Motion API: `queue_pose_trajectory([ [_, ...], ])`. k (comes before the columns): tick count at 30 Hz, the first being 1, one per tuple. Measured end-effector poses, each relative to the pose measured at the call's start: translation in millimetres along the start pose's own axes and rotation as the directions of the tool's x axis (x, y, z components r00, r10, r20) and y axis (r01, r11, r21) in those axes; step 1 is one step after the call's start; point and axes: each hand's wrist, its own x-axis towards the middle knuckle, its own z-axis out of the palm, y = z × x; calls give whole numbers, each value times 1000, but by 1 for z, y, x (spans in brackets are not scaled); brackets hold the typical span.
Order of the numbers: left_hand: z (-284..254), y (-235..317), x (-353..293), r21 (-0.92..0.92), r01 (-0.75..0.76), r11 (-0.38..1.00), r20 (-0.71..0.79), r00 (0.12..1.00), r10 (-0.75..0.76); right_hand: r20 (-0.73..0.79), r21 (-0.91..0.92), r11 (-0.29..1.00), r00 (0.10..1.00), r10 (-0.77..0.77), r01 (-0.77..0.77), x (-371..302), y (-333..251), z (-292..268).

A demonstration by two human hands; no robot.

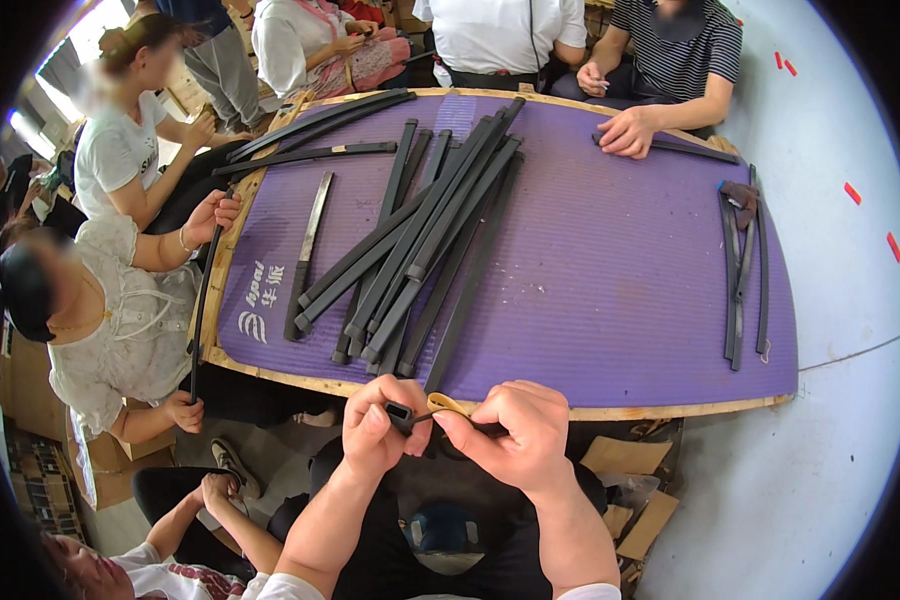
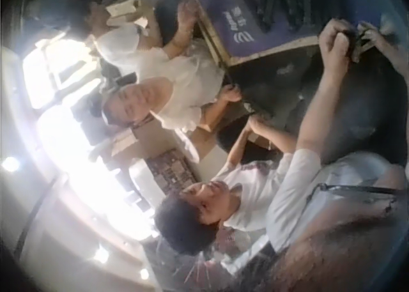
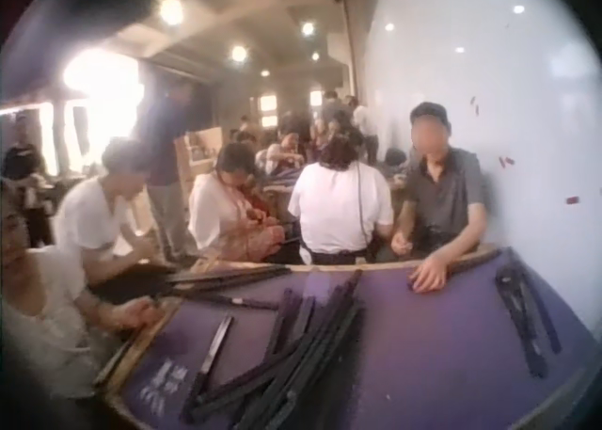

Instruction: Assembling small black plastic and rubber components at a workbench.

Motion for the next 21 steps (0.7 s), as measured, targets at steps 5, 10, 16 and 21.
queue_pose_trajectory([
  [5,5,-7,-6,72,9,997,-136,991,0,16,-8,1000,1000,4,-4,-2,5,2],
  [10,5,-13,-8,120,22,993,-268,963,12,37,21,1000,999,-8,7,-3,6,1],
  [16,6,-10,-10,53,57,997,-201,979,-45,38,-7,1000,999,18,-18,-4,8,1],
  [21,10,-11,-6,-46,-43,998,-112,993,37,57,52,998,997,43,-46,-4,10,3],
])
